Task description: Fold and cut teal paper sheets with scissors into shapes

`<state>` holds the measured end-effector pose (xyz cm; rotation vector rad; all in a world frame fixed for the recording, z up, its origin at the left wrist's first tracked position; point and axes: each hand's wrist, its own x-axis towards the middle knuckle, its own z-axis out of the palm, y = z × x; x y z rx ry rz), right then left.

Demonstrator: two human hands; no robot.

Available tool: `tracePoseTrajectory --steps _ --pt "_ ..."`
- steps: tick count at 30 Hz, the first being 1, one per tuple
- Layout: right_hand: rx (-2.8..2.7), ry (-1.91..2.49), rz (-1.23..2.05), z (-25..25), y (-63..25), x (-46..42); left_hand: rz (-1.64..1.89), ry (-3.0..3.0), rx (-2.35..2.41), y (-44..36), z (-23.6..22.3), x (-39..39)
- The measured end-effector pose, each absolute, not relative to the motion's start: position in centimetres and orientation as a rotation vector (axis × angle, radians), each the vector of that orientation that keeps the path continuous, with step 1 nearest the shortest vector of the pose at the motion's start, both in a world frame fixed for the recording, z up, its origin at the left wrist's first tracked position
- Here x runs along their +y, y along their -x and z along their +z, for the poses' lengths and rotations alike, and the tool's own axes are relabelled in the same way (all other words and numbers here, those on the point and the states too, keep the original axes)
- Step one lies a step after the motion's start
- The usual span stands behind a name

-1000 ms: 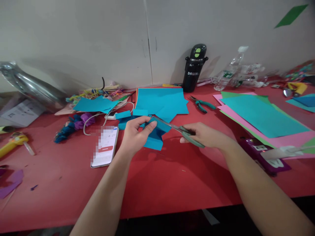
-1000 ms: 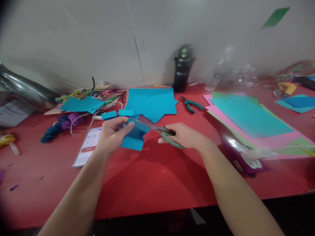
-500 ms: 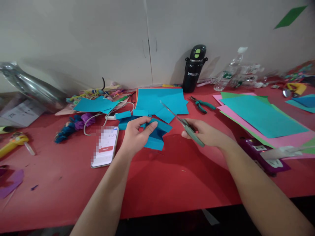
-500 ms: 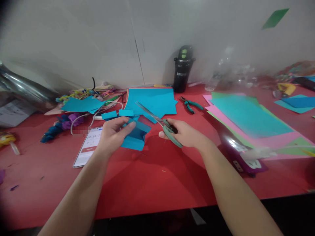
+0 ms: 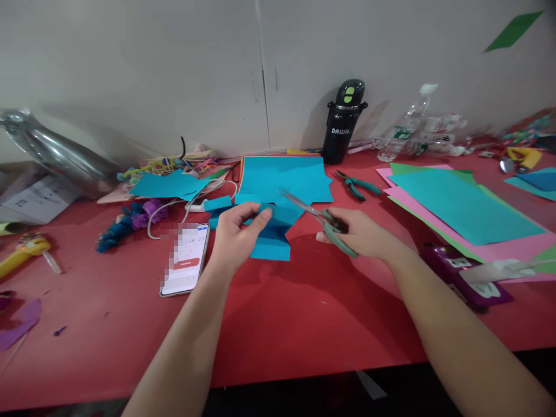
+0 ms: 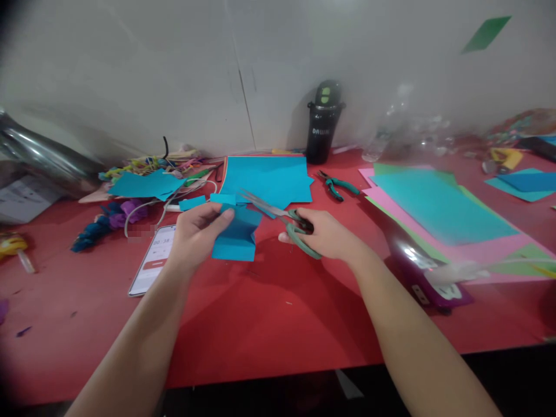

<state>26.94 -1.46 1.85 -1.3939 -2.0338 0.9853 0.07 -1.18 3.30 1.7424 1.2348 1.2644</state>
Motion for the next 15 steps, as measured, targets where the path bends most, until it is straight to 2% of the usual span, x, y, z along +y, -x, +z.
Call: tracePoseTrajectory --steps 8,15 --pt "-1.876 1.419 0.997 1.5 -26.8 -1.0 1.396 -1.575 1.307 0.8 2.7 0.1" --pt "-1.829 1.465 0.958 1.5 -26.6 -0.9 1.868 -1.024 1.128 3.6 3.7 1.6"
